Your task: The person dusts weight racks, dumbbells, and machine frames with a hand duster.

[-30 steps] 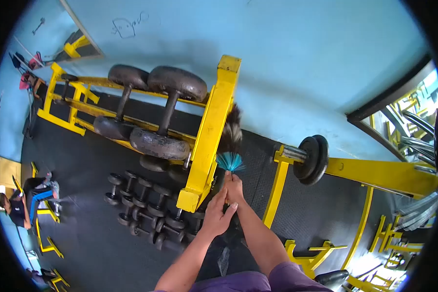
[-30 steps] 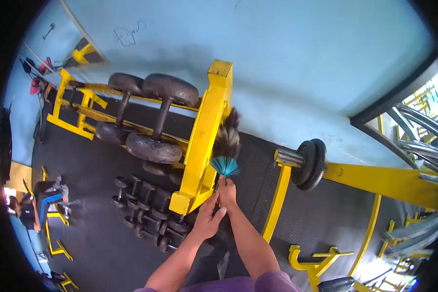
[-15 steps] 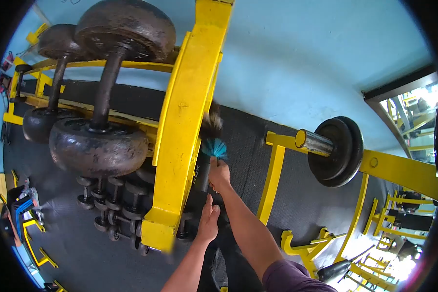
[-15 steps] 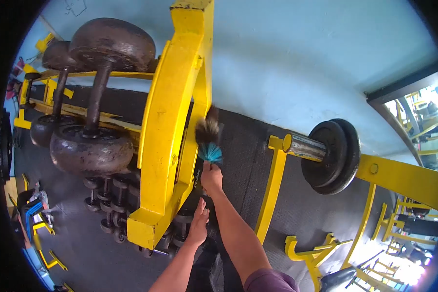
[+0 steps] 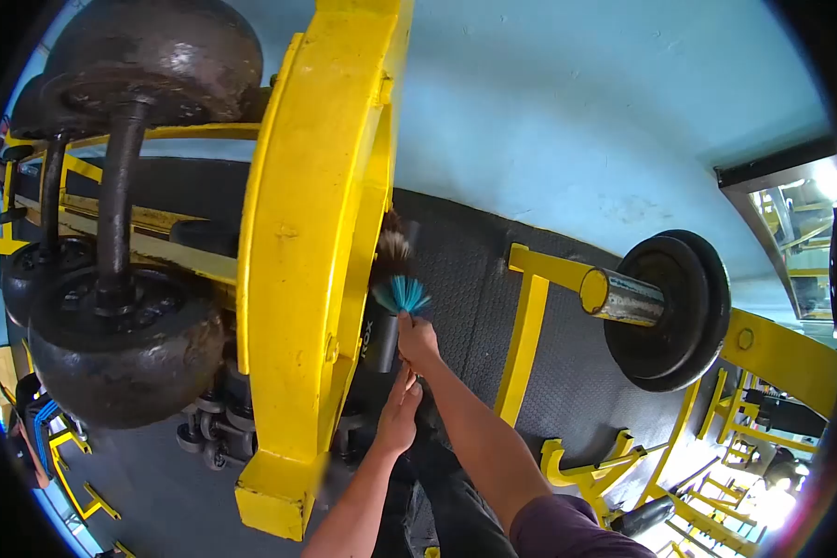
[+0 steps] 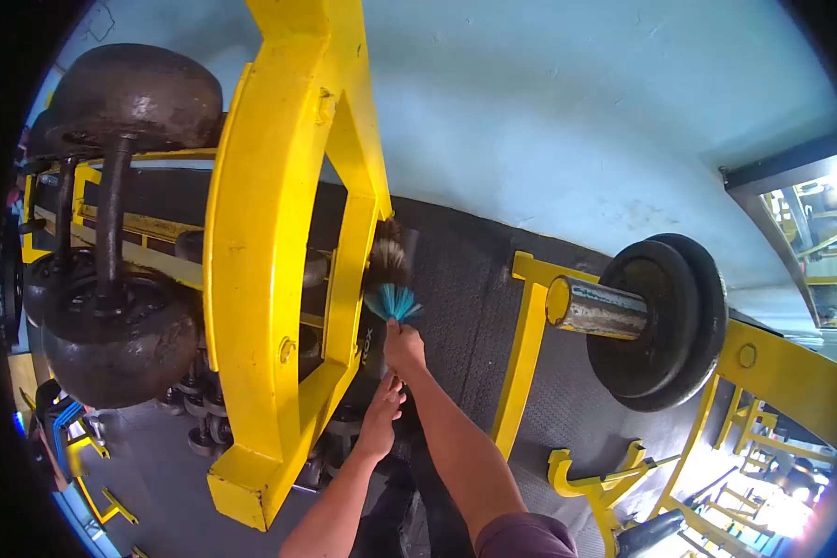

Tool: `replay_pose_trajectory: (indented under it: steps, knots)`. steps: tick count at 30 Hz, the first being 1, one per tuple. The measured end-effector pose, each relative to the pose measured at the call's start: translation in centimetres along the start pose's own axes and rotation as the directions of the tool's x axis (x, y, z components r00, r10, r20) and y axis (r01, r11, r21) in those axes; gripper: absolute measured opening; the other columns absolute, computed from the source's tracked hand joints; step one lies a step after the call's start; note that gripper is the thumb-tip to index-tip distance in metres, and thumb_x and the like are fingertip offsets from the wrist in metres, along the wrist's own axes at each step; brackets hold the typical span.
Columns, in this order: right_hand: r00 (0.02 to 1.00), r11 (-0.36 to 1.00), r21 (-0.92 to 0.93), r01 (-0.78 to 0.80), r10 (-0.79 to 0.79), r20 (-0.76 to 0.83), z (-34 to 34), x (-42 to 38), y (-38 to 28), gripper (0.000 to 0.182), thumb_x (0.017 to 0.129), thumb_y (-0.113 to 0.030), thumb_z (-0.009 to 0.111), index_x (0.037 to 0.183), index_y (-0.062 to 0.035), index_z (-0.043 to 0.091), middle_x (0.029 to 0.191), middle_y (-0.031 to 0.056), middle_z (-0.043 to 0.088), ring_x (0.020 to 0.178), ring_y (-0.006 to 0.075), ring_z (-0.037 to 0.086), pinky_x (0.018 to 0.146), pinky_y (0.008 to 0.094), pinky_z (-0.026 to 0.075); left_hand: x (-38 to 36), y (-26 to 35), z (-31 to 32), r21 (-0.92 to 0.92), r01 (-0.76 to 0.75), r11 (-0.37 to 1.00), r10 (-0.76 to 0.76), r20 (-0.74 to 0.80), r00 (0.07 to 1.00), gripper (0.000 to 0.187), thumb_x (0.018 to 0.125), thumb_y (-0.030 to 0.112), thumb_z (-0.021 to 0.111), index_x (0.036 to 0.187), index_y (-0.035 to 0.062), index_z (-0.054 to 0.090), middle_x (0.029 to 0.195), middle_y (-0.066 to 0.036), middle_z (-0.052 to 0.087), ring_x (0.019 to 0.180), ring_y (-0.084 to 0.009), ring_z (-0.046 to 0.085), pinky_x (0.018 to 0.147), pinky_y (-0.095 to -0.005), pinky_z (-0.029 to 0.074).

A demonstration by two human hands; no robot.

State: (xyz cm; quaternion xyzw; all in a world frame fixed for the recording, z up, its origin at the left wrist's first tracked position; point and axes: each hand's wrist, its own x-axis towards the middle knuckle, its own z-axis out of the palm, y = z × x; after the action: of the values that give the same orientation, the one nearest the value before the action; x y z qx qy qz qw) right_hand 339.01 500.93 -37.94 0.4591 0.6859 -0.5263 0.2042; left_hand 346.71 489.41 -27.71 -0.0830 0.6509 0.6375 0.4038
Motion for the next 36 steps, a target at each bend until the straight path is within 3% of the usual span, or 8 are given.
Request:
replay_pose_trajectory:
  steps: [3, 7, 10, 14, 20, 27, 29, 36]
  knots:
    - [0.994, 0.999, 0.011, 0.034, -0.033, -0.105, -0.4, -0.8, 2.6, 0.05, 0.098, -0.047, 0.047, 0.092, 0.0013, 0.06, 0.069, 0.0144, 0.062, 0.055, 0.0227, 0.063, 0.05, 0.0373, 0.047, 0.5, 0.2, -0.5, 0.074, 0.029, 0.997, -0.029, -0.003, 1.0, 0.065, 0.099, 0.041, 0.044, 0.149, 0.0025, 0.03, 0.147, -0.016, 0.04, 0.123, -0.0253, 0.051, 0.093, -0.028, 0.041]
    - [0.891, 0.949, -0.14, 0.284, -0.315, -0.327, -0.6, -0.5, 3.7, 0.051, 0.098, -0.048, 0.045, 0.091, 0.0003, 0.059, 0.067, 0.0143, 0.061, 0.05, 0.023, 0.062, 0.044, 0.037, 0.046, 1.5, 0.6, -0.2, -0.023, 0.072, 0.997, -0.073, -0.026, 0.997, 0.061, 0.098, 0.037, 0.048, 0.146, 0.0012, 0.035, 0.144, -0.017, 0.043, 0.121, -0.0258, 0.052, 0.096, -0.0294, 0.042]
    - [0.984, 0.988, -0.006, 0.157, -0.157, -0.084, -0.8, 2.8, 2.0, 0.048, 0.099, -0.047, 0.044, 0.089, -0.0009, 0.056, 0.058, 0.0117, 0.055, 0.039, 0.0214, 0.053, 0.033, 0.0357, 0.04, 2.5, 0.0, -1.9, 0.541, -0.029, 0.84, 0.155, -0.189, 0.97, 0.064, 0.097, 0.04, 0.05, 0.147, 0.0036, 0.033, 0.147, -0.022, 0.038, 0.131, -0.0339, 0.045, 0.11, -0.0423, 0.034]
    - [0.978, 0.987, 0.061, -0.152, 0.141, 0.157, -2.5, 2.6, -1.9, 0.046, 0.101, -0.045, 0.043, 0.089, -0.0021, 0.055, 0.055, 0.0091, 0.053, 0.038, 0.0187, 0.052, 0.032, 0.034, 0.038, 3.3, 1.2, -3.9, 0.629, 0.076, 0.774, 0.181, -0.334, 0.925, 0.072, 0.095, 0.049, 0.049, 0.15, 0.0079, 0.027, 0.152, -0.024, 0.029, 0.141, -0.0386, 0.029, 0.117, -0.0465, 0.02]
    - [0.994, 0.995, 0.05, 0.083, -0.079, -0.078, -1.5, 0.3, -0.2, 0.048, 0.1, -0.048, 0.044, 0.09, -0.0019, 0.056, 0.059, 0.0124, 0.056, 0.039, 0.0222, 0.053, 0.036, 0.0363, 0.043, 4.3, 0.3, -4.0, 0.667, 0.026, 0.744, 0.222, -0.283, 0.933, 0.071, 0.095, 0.046, 0.052, 0.149, 0.0052, 0.029, 0.149, -0.025, 0.033, 0.139, -0.0399, 0.031, 0.116, -0.0459, 0.023]
    - [0.993, 0.977, -0.192, -0.09, 0.102, 0.055, -2.4, -3.3, 0.9, 0.048, 0.099, -0.048, 0.043, 0.092, -0.0019, 0.057, 0.067, 0.0163, 0.061, 0.049, 0.0293, 0.06, 0.045, 0.0409, 0.049, 8.2, 1.8, -4.9, 0.629, -0.064, 0.775, 0.332, -0.319, 0.888, 0.073, 0.092, 0.048, 0.052, 0.144, -0.0022, 0.037, 0.145, -0.029, 0.038, 0.132, -0.0445, 0.04, 0.111, -0.0494, 0.03]
    - [0.997, 0.977, -0.201, 0.076, -0.078, -0.001, -2.7, -3.9, 2.5, 0.047, 0.099, -0.044, 0.044, 0.104, 0.0003, 0.059, 0.1, 0.0288, 0.065, 0.092, 0.0476, 0.063, 0.075, 0.0514, 0.051, 8.2, 1.1, -5.2, 0.657, -0.08, 0.749, 0.379, -0.327, 0.865, 0.07, 0.092, 0.042, 0.058, 0.144, -0.0006, 0.036, 0.138, -0.029, 0.045, 0.129, -0.0433, 0.043, 0.107, -0.0486, 0.035]
    - [0.981, 0.987, -0.158, 0.039, -0.008, 0.194, -3.3, -14.0, 6.4, 0.045, 0.098, -0.042, 0.047, 0.096, 0.0007, 0.06, 0.097, 0.0321, 0.062, 0.099, 0.05, 0.058, 0.082, 0.0544, 0.046, 7.6, 0.4, -5.0, 0.793, 0.068, 0.605, 0.338, -0.333, 0.88, 0.067, 0.084, 0.043, 0.064, 0.137, 0.0047, 0.049, 0.134, -0.023, 0.052, 0.125, -0.0393, 0.048, 0.106, -0.0524, 0.033]
